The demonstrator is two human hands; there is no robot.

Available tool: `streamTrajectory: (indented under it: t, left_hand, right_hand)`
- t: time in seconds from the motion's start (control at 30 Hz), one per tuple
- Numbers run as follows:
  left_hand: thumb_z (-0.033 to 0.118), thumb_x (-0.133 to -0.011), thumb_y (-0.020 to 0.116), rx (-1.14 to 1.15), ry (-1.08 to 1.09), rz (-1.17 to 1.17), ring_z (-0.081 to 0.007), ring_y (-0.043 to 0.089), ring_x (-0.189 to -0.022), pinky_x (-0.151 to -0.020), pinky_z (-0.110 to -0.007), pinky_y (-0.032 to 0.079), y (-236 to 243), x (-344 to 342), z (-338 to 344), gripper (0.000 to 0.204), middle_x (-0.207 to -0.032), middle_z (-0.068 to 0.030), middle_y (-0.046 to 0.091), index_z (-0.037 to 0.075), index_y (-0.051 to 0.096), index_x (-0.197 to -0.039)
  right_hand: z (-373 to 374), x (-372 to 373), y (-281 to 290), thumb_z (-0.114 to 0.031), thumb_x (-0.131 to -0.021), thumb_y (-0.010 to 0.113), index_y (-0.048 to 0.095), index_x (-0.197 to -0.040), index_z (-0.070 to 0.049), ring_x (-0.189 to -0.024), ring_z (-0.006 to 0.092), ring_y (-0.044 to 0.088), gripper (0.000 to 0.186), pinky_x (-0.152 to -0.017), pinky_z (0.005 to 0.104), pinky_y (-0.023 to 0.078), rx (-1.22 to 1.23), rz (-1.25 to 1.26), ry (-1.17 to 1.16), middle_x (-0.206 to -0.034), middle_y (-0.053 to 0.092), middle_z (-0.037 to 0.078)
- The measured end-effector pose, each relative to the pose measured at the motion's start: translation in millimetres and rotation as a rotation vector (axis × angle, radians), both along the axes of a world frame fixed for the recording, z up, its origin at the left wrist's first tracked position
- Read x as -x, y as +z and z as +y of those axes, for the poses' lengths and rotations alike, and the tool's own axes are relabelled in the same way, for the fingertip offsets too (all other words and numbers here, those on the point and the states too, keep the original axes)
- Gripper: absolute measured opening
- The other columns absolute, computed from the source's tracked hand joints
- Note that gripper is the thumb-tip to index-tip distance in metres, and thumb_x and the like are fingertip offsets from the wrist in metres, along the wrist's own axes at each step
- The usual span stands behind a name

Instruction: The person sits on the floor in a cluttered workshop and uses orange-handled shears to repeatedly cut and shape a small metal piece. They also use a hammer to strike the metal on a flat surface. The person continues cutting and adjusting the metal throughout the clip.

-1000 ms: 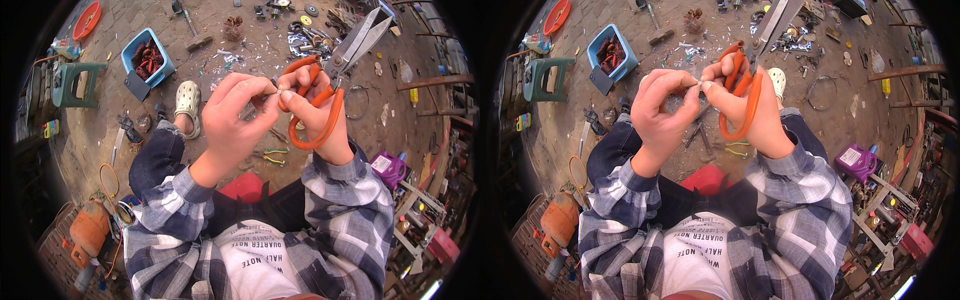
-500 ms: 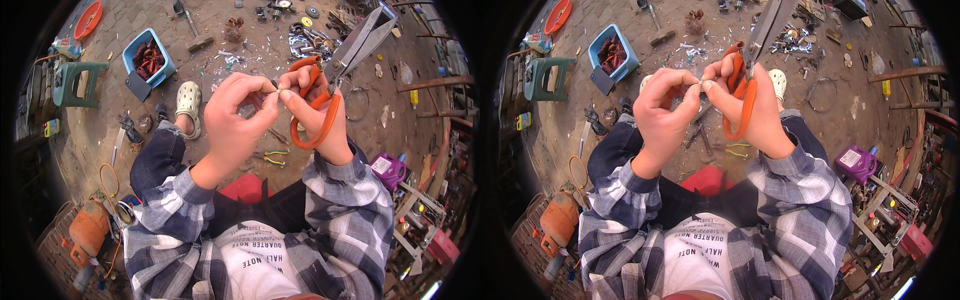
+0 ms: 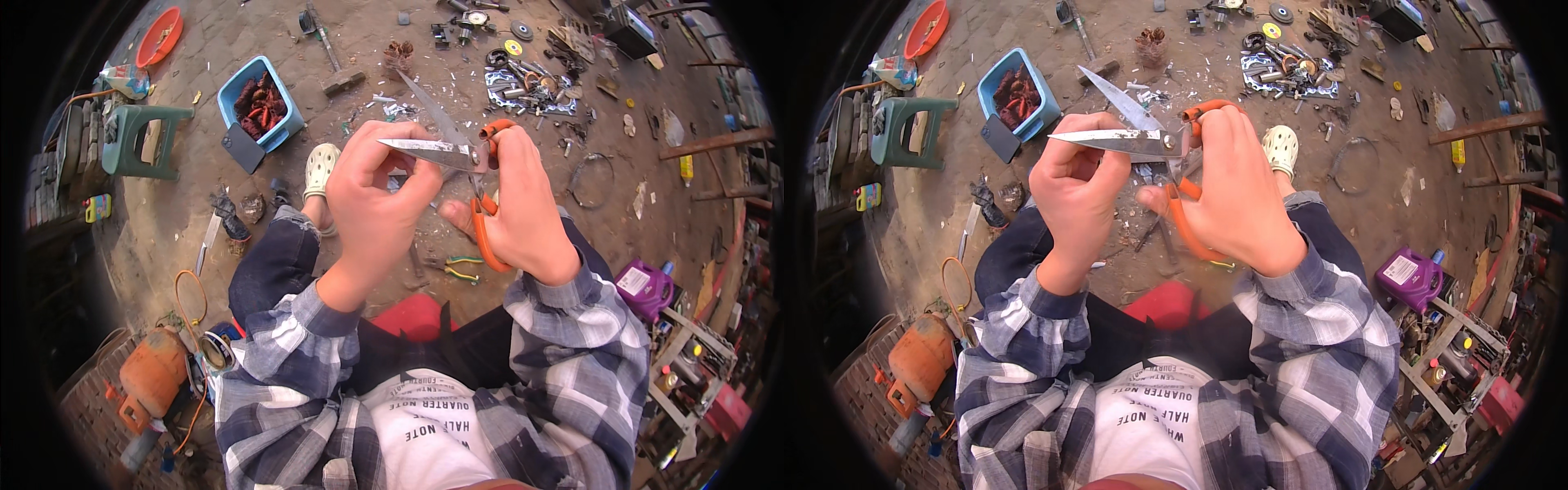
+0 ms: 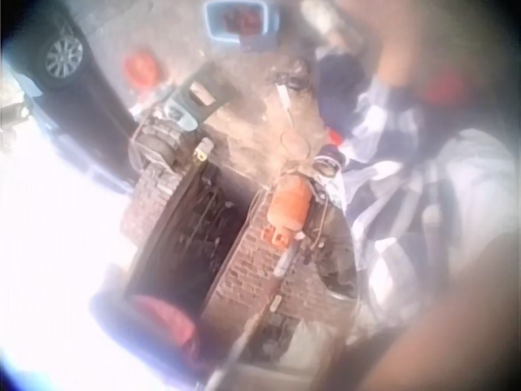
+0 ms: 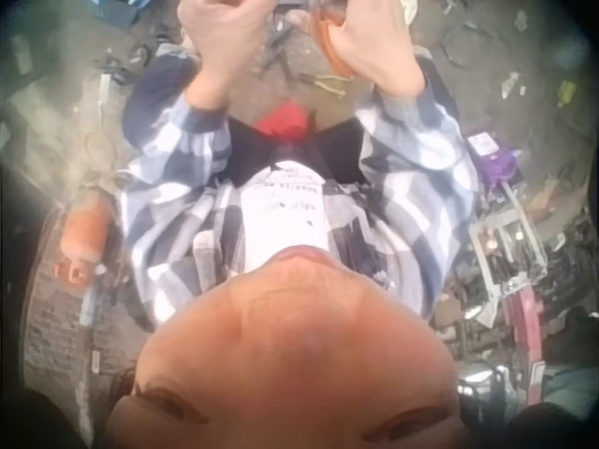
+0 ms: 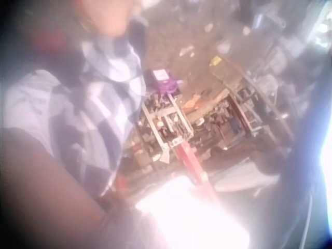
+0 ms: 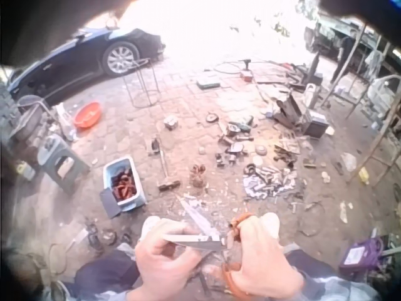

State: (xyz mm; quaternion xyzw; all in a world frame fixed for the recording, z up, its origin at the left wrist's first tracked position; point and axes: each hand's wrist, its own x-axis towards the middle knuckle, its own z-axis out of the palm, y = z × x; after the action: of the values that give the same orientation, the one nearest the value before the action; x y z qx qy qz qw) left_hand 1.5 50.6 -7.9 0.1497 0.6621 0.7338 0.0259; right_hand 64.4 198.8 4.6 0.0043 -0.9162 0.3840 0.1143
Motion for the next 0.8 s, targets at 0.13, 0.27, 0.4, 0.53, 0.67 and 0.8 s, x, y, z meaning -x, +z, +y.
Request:
streamTrajectory:
  t: [0.13,0.27,0.4,0.53,0.67,0.8]
  left_hand:
    - [-0.01,-0.07,0.061,0.018,0.005,0.073,-0.0088,0.054,-0.069,-0.062,-0.021,0.044,-3.5,1.0,-1.7,0.021,-0.086,-0.0036,0.056,-0.002,0.061,-0.089]
    - [-0.01,-0.07,0.061,0.108,0.013,0.15,-0.009,0.054,-0.071,-0.062,-0.021,0.044,-2.2,1.4,-4.3,0.02,-0.087,-0.0039,0.056,-0.002,0.061,-0.089]
    - [-0.01,-0.073,0.06,0.086,0.008,0.097,-0.0087,0.054,-0.071,-0.063,-0.021,0.044,-2.9,1.3,-0.9,0.017,-0.087,-0.0038,0.056,-0.002,0.06,-0.088]
    - [-0.007,-0.079,0.06,-0.03,-0.082,-0.036,-0.0078,0.054,-0.071,-0.064,-0.021,0.045,0.0,-3.8,1.7,0.012,-0.086,-0.0028,0.056,-0.002,0.06,-0.09]
    - [-0.001,-0.084,0.061,-0.243,-0.129,-0.373,-0.0074,0.054,-0.071,-0.065,-0.022,0.047,6.2,-1.8,-3.0,0.009,-0.087,-0.0027,0.059,-0.002,0.059,-0.093]
    - [0.002,-0.086,0.061,-0.329,-0.143,-0.394,-0.0097,0.058,-0.072,-0.067,-0.023,0.05,-6.7,2.8,-1.7,0.014,-0.09,-0.0052,0.061,-0.003,0.058,-0.098]
  right_hand:
    - [-4.2,-1.9,2.7,-0.031,-0.064,0.082,0.043,-0.1,0.002,-0.084,0.0304,0.046,0.063,-0.074,0.0387,0.039,-0.051,-0.074,-0.014,-0.089,0.045,0.013]
    - [-6.7,-3.1,5.9,-0.031,-0.063,0.083,0.043,-0.101,0.004,-0.086,0.0327,0.049,0.065,-0.074,0.0404,0.04,-0.036,-0.156,-0.028,-0.09,0.047,0.015]
    - [-8.0,-4.6,-0.4,-0.032,-0.067,0.08,0.043,-0.102,0.006,-0.086,0.035,0.051,0.063,-0.073,0.0412,0.042,-0.012,-0.177,-0.082,-0.092,0.049,0.018]
    - [4.5,2.7,-8.1,-0.034,-0.075,0.075,0.043,-0.101,0.007,-0.082,0.0368,0.053,0.059,-0.069,0.0414,0.044,0.001,-0.275,-0.276,-0.092,0.05,0.021]
    - [16.6,6.2,-10.6,-0.032,-0.077,0.074,0.042,-0.096,0.006,-0.077,0.0351,0.05,0.053,-0.069,0.0409,0.043,0.057,-0.133,-0.29,-0.089,0.047,0.019]
    - [-1.3,-0.3,-6.5,-0.027,-0.07,0.078,0.042,-0.097,0.003,-0.083,0.0331,0.047,0.054,-0.074,0.0397,0.04,-0.033,-0.028,-0.111,-0.092,0.045,0.016]
